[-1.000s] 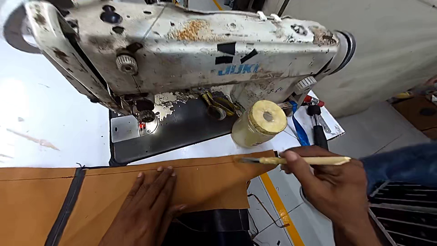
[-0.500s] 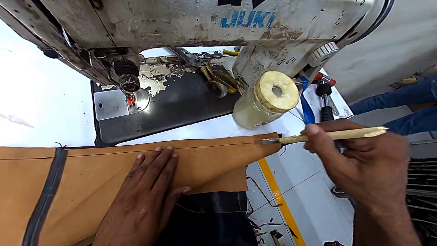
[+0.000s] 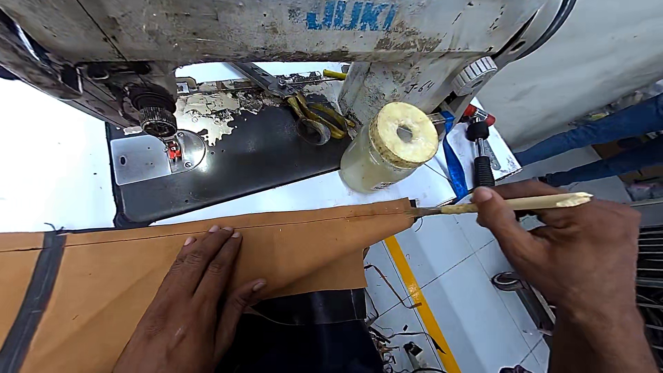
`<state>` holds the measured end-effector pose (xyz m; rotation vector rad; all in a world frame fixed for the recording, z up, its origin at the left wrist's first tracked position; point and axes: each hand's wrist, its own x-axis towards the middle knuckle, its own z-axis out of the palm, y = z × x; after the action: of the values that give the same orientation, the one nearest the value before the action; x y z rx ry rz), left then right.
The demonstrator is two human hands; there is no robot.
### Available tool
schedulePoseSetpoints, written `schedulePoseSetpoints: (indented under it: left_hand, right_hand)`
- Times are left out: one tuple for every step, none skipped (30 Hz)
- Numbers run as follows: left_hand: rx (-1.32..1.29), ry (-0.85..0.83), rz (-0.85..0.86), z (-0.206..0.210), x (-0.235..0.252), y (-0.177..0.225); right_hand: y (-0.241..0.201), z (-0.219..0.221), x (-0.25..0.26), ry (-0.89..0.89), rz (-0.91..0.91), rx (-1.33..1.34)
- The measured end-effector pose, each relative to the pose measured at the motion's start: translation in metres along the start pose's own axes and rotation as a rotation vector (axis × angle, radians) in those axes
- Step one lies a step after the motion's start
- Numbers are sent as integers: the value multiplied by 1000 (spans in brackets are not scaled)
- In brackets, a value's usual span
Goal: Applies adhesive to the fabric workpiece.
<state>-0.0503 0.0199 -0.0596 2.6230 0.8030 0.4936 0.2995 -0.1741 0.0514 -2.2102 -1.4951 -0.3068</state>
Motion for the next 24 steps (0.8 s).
schedulePoseSetpoints:
  left_hand:
    - [1, 3, 1, 1, -1, -1]
    - [2, 9, 2, 1, -1, -2]
    - [3, 13, 3, 2, -1, -2]
    - [5, 16, 4, 2, -1, -2]
    - [7, 17, 2, 2, -1, -1]
    - [11, 22, 0, 3, 0, -1]
    - [14, 28, 0, 3, -1, -1]
    - [19, 34, 0, 4, -1, -1]
    - [25, 39, 2, 5, -1, -2]
    - [27, 41, 3, 5, -2, -2]
    - [32, 46, 6, 5, -3, -2]
    - [35, 54, 11, 5, -3, -2]
    - [38, 61, 15, 5, -4, -3]
    - [44, 68, 14, 4, -5, -4]
    - [53, 74, 10, 3, -7, -5]
    - [65, 78, 5, 1, -8, -6]
    - [76, 80, -3, -1, -9, -8]
    - [86, 81, -14, -3, -11, -11]
    - [93, 82, -25, -6, -12, -13]
    - [98, 81, -37, -9, -14, -16]
    - [104, 77, -50, -12, -15, -18]
    - [112, 73, -60, -14, -17, -20]
    - [121, 72, -70, -17, -19, -23]
    - [132, 74, -80, -20, -20, -26]
  right_hand:
    - [2, -3, 0, 0, 6, -30]
    - [3, -4, 0, 9, 6, -45]
    - [2, -4, 0, 19, 0, -41]
    - [-1, -2, 0, 25, -12, -25]
    - [-6, 1, 1, 25, -26, 0]
    - [-12, 5, 1, 22, -37, 40]
    - [-18, 9, 2, 14, -45, 89]
    - [-24, 14, 4, 8, -55, 141]
    - [-31, 19, 5, 6, -66, 194]
    - [-38, 25, 7, 7, -80, 246]
    - [-46, 31, 9, 8, -94, 292]
    - [-53, 37, 12, 11, -107, 336]
    - [-60, 43, 14, 12, -121, 371]
    - [-67, 48, 16, 10, -135, 403]
    - [-74, 52, 18, 8, -148, 428]
    - [-80, 57, 20, 7, -159, 446]
    - [-85, 61, 22, 3, -166, 459]
    - [-90, 64, 24, 1, -174, 466]
    - [-95, 68, 25, -3, -181, 475]
    - [-100, 71, 27, -9, -190, 489]
    - [-104, 73, 28, -17, -196, 502]
    - [-108, 75, 30, -24, -202, 511]
    - [-112, 77, 32, -28, -208, 522]
    - [-116, 79, 33, -31, -216, 529]
